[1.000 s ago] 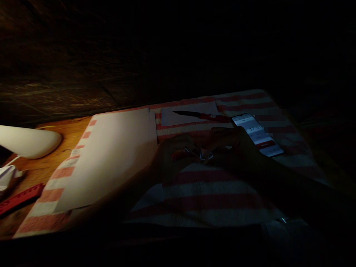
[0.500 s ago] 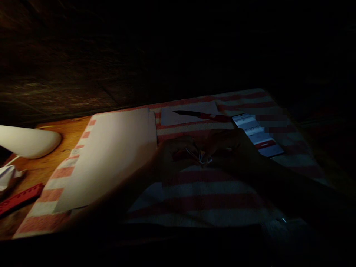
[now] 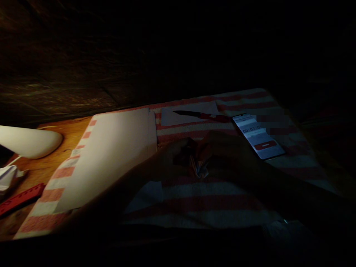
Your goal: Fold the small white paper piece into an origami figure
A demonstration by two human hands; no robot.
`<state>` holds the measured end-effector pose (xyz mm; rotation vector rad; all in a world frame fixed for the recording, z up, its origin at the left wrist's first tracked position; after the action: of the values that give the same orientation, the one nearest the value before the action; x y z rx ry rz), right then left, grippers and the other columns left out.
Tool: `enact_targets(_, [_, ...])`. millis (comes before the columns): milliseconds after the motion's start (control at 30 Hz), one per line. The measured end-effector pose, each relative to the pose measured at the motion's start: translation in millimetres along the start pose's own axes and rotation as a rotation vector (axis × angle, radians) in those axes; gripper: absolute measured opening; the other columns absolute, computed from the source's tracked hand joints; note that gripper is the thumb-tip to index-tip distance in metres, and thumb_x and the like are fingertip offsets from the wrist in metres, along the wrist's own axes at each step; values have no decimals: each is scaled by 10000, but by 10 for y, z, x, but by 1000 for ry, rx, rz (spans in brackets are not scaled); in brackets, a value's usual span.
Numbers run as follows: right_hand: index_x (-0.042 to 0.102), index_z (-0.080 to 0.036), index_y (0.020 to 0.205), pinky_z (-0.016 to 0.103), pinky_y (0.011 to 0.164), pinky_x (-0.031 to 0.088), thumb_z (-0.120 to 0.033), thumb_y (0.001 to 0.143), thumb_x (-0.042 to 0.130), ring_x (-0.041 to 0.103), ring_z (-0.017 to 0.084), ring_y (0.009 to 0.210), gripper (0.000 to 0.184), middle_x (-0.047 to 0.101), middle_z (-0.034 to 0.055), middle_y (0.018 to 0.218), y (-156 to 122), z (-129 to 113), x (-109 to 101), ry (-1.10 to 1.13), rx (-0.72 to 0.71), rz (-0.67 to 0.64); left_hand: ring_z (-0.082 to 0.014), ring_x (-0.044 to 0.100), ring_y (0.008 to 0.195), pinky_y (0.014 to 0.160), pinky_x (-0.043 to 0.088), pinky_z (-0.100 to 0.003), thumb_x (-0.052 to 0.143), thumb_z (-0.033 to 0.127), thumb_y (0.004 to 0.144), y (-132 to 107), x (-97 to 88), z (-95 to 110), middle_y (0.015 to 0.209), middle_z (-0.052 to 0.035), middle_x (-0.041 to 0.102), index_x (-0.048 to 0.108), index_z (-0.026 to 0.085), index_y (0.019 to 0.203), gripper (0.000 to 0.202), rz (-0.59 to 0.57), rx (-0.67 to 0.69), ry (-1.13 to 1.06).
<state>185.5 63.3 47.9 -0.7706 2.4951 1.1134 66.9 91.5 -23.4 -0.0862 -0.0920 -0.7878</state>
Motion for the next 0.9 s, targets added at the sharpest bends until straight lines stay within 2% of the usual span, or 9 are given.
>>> enact_targets(100, [624,-170,898,285,713,481,-384,836,794,613,159,842,280,656,53,923,-4,67,-39,-15,61,48,-149,674,829,716,555,-233,926,236,633,0,-6,-41,918,-17,678,592,175,1062,547,3,-17,-10])
enact_targets(233, [579,-193,919,287,654,455,-458,792,813,573,155,786,375,610,37,921,-25,129,-89,-60,120,104,-155,671,865,726,549,-233,900,263,681,-5,-5,2,970,-36,673,615,173,1009,444,-18,31,70])
enact_targets(400, [570,-204,947,287,616,441,-445,668,890,562,159,744,488,624,25,898,-75,245,-163,-141,272,173,-114,605,739,641,492,-203,852,295,749,-19,7,122,869,-13,638,606,157,1009,384,-15,45,179])
enact_targets(533, [613,-186,857,271,607,438,-389,680,888,575,146,707,385,645,7,826,-120,374,-123,-68,466,156,-106,572,700,609,457,-201,828,337,769,-10,-98,188,842,-14,621,586,149,1009,390,91,98,204])
enact_targets(667, [681,-164,813,246,579,423,-368,786,808,583,131,679,241,660,5,773,-168,491,76,213,648,63,-106,586,733,609,455,-191,842,272,731,8,-183,177,874,-11,620,567,162,998,399,217,131,202])
enact_targets(800, [675,-145,736,224,511,337,-353,820,767,493,95,594,242,583,-20,660,-166,547,126,309,722,69,-50,488,567,478,343,-151,830,234,736,17,-158,132,788,33,608,515,183,990,408,284,97,180])
enact_targets(900, [657,-140,691,225,513,336,-347,813,768,491,96,590,265,570,-17,639,-157,575,94,326,751,116,-58,520,575,497,378,-151,821,266,764,13,-180,53,767,33,629,527,190,1035,408,338,34,134])
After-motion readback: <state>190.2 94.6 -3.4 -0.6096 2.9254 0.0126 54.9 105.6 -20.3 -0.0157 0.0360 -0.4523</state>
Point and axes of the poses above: each hand's wrist, its own y-axis towards the middle knuckle, its own x-axis out of the palm, z = x × y, the point moved 8 cm from there along y, towards the middle knuckle
